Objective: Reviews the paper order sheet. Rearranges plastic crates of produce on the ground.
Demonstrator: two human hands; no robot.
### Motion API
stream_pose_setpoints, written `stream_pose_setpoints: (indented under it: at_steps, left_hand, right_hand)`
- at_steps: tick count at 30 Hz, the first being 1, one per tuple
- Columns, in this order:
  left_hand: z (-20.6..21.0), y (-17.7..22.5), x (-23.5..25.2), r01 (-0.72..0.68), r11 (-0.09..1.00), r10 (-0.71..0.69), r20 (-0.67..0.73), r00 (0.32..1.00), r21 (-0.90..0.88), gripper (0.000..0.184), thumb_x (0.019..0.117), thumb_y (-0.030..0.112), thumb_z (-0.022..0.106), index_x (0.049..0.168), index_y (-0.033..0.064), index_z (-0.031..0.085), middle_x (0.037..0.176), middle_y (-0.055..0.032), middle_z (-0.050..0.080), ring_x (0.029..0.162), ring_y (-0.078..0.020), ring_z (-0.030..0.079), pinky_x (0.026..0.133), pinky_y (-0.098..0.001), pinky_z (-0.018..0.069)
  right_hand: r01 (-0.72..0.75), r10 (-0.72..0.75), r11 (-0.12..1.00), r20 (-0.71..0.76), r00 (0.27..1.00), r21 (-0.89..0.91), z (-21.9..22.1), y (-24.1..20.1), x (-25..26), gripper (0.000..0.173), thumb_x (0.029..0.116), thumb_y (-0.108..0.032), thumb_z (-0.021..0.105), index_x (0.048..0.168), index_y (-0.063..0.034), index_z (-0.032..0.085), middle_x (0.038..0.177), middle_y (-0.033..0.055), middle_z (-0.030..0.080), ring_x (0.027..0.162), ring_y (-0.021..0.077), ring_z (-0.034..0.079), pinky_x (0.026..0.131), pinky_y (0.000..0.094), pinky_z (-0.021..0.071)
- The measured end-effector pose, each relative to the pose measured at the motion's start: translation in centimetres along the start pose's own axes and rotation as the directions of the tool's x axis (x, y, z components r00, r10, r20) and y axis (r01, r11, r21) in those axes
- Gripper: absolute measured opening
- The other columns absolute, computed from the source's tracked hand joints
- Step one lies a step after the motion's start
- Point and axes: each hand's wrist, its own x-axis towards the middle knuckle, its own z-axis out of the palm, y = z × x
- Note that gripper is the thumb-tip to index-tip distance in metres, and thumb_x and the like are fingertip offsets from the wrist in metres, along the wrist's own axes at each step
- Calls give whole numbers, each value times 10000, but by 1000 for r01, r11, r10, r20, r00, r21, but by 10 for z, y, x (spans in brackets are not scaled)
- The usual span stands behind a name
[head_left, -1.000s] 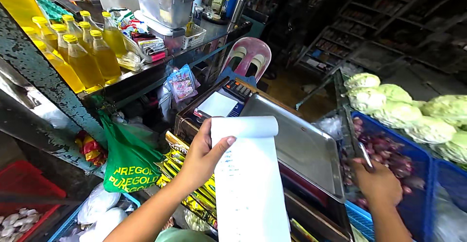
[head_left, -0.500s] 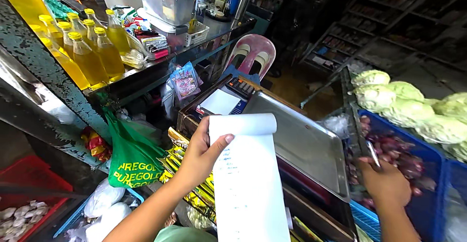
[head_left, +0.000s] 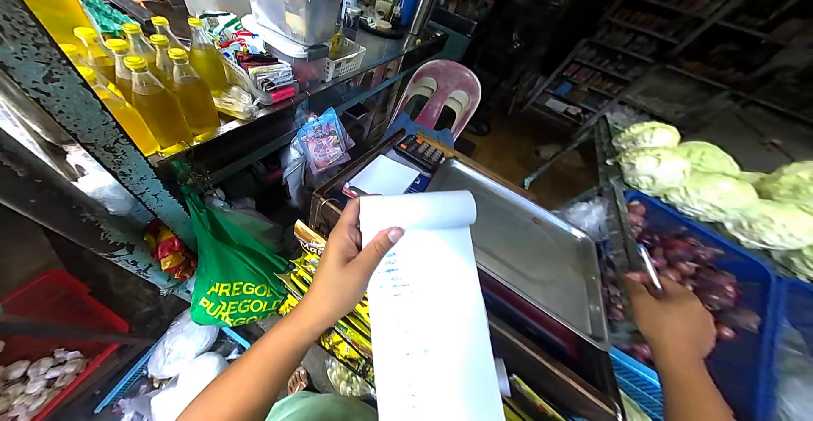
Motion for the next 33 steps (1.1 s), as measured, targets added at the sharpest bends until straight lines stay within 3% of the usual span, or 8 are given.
stream_pose_setpoints:
  at_steps: [10, 33]
  left_hand:
    - [0, -2, 5, -3, 1000, 3, -8, 1000, 17, 270, 1041, 58, 536, 1304, 51, 476, 956, -40, 736, 813, -114, 745, 745, -270, 644]
    - [18, -21, 24, 74, 997, -74, 54, 996, -8, 264, 1039, 53, 535, 1296, 54, 475, 939, -47, 740, 788, -123, 748, 733, -274, 646]
  right_hand:
    - [-15, 15, 1000, 7, 1000, -3, 0, 0, 1, 382, 1037, -299, 556, 1237, 5, 668, 1262, 355, 610, 1203, 555, 562, 951, 774, 375]
    - [-54, 54, 998, 4, 999, -27, 0, -2, 3, 347, 1034, -287, 566, 1196, -3, 683, 1210, 338, 629, 1160, 542, 586, 921, 760, 396]
